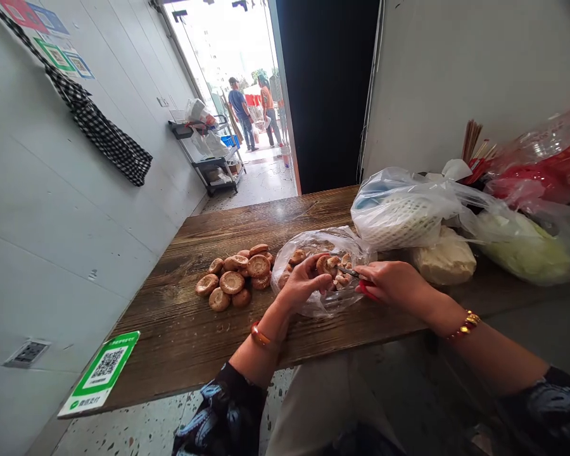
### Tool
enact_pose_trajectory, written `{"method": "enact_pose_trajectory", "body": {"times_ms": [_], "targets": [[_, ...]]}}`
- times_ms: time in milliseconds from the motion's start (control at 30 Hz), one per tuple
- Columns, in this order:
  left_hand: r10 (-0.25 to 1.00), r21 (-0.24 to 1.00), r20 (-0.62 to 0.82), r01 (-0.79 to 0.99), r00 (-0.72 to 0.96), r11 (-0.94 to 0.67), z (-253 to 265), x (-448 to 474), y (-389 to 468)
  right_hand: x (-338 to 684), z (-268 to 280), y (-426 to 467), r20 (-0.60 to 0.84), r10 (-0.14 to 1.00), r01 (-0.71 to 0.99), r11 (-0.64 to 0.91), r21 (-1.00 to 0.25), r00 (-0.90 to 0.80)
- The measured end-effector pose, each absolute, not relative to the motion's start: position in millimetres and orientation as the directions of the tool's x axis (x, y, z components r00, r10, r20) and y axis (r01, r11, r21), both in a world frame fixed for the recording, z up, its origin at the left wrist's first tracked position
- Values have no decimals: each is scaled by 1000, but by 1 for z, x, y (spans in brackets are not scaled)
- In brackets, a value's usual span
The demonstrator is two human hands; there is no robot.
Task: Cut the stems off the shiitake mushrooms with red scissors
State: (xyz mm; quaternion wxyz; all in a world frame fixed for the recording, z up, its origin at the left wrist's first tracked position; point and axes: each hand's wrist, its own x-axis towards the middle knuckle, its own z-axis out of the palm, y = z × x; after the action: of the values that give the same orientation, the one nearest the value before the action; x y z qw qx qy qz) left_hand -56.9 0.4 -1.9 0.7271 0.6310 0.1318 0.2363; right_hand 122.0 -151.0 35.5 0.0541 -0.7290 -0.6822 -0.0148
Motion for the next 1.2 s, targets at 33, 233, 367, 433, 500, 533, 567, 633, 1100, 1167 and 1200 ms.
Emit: {"method": "enact_pose_trajectory", "body": {"times_ms": [33, 233, 367, 433, 500, 533, 567, 633, 1100, 1167, 1200], "targets": [[524, 977, 109, -190, 845, 102, -2, -57, 1, 122, 34, -151, 103, 991, 991, -72, -109, 84], [597, 963, 106, -231, 795, 137, -6, -55, 2, 125, 31, -152, 106, 990, 842, -23, -538, 95], [601, 966, 88, -215, 794, 143, -7, -55, 3, 126, 30, -149, 100, 990, 737, -7, -676, 102], [603, 968, 91, -214, 792, 134, -7, -55, 3, 125, 30, -147, 111, 987, 732, -8, -681, 114], [595, 969, 93, -210, 798, 130, -6, -56, 2, 123, 31, -147, 122, 982, 745, -27, -667, 145], [589, 970, 91, -205, 803, 130, -6, -56, 2, 123, 30, -146, 127, 978, 757, -43, -652, 165], [585, 971, 88, -200, 806, 130, -5, -56, 2, 123, 29, -146, 130, 974, 774, -63, -631, 186], [590, 974, 86, -192, 803, 119, -5, -56, 1, 125, 23, -146, 132, 965, 816, -114, -567, 227], [785, 956, 286, -105, 550, -274, -1, -60, 1, 127, -58, -147, 441, 866, 967, -162, -197, 235], [829, 934, 351, -97, 436, -345, 8, -67, 3, 126, -56, -147, 430, 873, 966, -157, -204, 232], [840, 918, 386, -76, 382, -388, 15, -74, 5, 126, -55, -147, 424, 875, 965, -158, -208, 235]]}}
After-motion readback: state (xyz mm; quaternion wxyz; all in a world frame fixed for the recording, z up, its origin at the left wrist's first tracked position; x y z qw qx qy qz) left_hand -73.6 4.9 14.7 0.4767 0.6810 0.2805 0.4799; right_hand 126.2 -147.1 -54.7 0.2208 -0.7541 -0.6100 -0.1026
